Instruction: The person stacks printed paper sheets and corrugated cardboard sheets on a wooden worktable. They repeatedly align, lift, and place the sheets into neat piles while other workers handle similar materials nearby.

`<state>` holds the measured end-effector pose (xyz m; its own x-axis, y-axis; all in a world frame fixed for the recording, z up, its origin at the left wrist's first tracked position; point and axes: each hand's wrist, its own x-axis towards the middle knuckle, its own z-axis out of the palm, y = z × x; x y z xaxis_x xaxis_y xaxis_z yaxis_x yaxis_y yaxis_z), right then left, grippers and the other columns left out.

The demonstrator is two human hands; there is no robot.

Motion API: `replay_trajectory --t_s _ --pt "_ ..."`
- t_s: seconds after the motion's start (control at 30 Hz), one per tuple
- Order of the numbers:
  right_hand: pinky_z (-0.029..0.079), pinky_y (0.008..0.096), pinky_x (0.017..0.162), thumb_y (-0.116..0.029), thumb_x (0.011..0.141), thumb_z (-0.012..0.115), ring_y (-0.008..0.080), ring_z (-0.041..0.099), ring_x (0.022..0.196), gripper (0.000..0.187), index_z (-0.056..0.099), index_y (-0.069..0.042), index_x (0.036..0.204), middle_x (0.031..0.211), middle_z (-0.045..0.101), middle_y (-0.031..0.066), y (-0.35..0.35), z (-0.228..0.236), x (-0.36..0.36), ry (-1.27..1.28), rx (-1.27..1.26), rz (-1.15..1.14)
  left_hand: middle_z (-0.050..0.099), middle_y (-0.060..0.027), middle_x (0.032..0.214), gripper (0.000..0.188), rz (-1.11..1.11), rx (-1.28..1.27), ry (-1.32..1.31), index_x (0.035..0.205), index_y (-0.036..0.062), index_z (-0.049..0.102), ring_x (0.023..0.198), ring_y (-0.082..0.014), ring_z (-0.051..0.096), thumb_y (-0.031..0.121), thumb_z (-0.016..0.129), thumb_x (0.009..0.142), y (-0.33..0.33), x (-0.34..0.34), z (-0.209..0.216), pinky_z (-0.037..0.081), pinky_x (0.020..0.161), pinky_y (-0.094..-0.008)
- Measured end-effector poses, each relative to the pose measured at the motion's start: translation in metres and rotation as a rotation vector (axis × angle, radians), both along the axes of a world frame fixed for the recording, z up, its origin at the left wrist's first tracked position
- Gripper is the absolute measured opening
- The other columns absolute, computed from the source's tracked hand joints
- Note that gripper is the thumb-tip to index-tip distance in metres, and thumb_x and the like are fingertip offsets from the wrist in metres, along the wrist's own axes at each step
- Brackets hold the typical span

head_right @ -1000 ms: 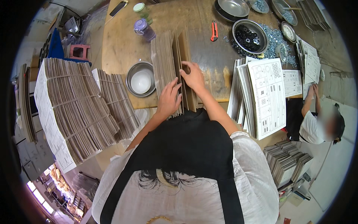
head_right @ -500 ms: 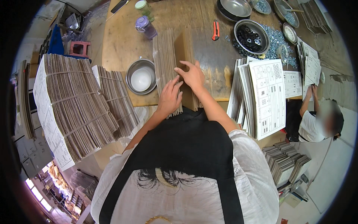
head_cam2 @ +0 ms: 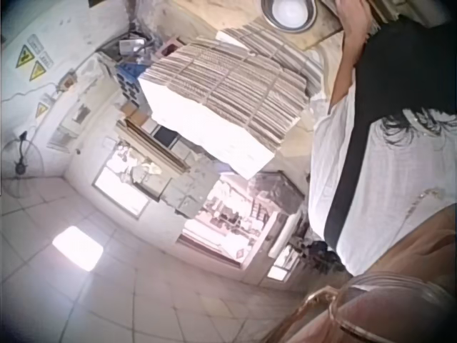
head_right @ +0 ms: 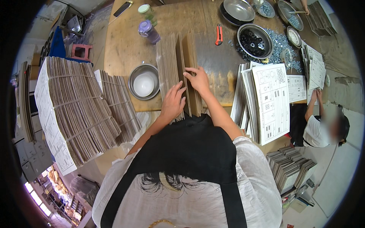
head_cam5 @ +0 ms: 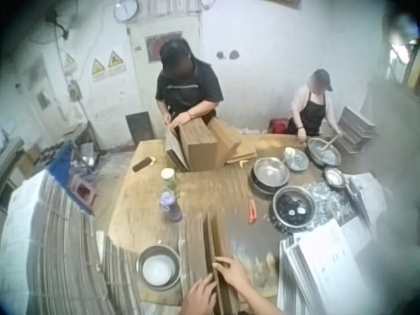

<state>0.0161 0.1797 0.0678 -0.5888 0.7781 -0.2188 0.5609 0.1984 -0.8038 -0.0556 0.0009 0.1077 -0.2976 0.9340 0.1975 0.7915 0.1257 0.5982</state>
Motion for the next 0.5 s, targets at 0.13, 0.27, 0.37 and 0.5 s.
replay_trajectory --t_s 0.13,0.27,0.37,0.5 --pt "0.047 0.0440 0.104 -0.040 0.087 0.076 0.0414 0.058 0.124 0.036 0.076 -0.022 0.118 0.136 0.056 0.0267 0.000 -0.003 0.004 -0.001 -0.004 -0.017 0.046 -0.0168 0.147 0.044 0.011 0.016 -0.019 0.133 0.0028 0.057 0.131 -0.0397 0.049 0.000 0.058 0.088 -0.001 0.000 -0.005 0.040 0.112 -0.0480" --pt "0.047 0.0448 0.104 -0.039 0.090 0.072 0.0410 0.058 0.124 0.035 0.074 -0.022 0.121 0.138 0.056 0.0247 -0.002 -0.001 0.005 -0.018 0.012 -0.021 0.047 -0.0180 0.146 0.045 0.017 0.019 -0.084 0.131 0.0026 0.058 0.131 -0.0399 0.049 -0.005 0.055 0.086 -0.004 -0.001 -0.015 0.041 0.111 -0.0467" --pt "0.048 0.0427 0.102 -0.034 0.091 0.071 0.0435 0.059 0.120 0.038 0.072 -0.014 0.123 0.132 0.059 0.0284 -0.009 0.008 0.003 0.028 0.051 -0.066 0.048 -0.0193 0.143 0.044 0.043 0.052 -0.037 0.129 0.0029 0.060 0.132 -0.0413 0.048 -0.004 0.056 0.085 -0.003 -0.002 -0.011 0.040 0.111 -0.0492" --pt "0.049 0.0456 0.100 -0.032 0.093 0.068 0.0420 0.060 0.117 0.036 0.071 -0.017 0.125 0.130 0.059 0.0237 -0.007 -0.010 0.005 0.033 0.079 -0.052 0.045 -0.0219 0.143 0.050 0.156 0.080 0.124 0.131 0.0023 0.057 0.138 -0.0429 0.041 0.002 0.064 0.081 -0.002 -0.001 -0.011 0.032 0.115 -0.0572"
